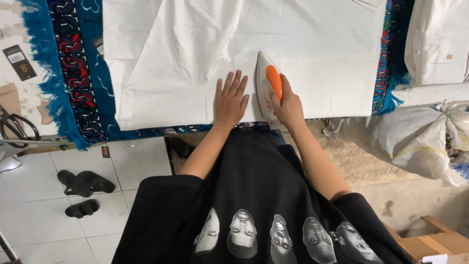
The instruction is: The person takes a white garment from a basket, spreads it flat on a table, applies spray, and irons the fabric.
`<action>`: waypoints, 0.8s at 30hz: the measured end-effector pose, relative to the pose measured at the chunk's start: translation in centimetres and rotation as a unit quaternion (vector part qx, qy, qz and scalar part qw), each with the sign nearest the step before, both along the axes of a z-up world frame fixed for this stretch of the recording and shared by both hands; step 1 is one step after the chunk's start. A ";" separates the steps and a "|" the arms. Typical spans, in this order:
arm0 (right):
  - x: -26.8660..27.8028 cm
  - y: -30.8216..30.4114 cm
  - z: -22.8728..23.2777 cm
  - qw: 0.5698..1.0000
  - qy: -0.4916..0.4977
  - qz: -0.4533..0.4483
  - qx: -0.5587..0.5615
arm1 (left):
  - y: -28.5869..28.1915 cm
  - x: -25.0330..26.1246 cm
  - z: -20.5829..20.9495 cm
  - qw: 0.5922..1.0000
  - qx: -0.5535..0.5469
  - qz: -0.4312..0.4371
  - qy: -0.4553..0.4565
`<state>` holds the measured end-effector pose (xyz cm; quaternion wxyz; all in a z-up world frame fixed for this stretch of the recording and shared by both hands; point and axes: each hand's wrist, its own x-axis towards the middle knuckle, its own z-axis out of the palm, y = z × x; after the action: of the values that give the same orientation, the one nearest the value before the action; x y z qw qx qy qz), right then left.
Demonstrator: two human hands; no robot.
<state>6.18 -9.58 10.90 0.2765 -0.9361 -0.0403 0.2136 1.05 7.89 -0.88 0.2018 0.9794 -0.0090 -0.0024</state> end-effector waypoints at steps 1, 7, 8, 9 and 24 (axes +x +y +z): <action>-0.5 0.3 -0.1 1.000 -0.003 -0.021 0.012 | 0.0 -0.1 -0.1 1.000 0.003 0.001 -0.014; -6.4 -0.3 0.7 0.997 0.047 -0.064 -0.005 | 0.3 -0.2 -0.8 1.000 0.007 -0.015 -0.009; -6.9 -0.1 1.2 0.996 0.053 -0.070 -0.013 | 0.4 -0.2 -0.7 1.000 0.008 -0.014 -0.005; -5.8 0.2 0.6 0.996 0.050 -0.075 -0.014 | 0.4 0.0 -0.7 1.000 0.007 -0.019 -0.008; -8.1 -1.0 -1.2 0.994 0.022 -0.099 -0.040 | 0.6 0.0 -0.8 0.999 -0.003 -0.028 0.024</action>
<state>-1.94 -10.53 9.70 0.2594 -0.9410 0.0667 0.2069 1.04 8.52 -1.63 0.2047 0.9778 -0.0315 -0.0315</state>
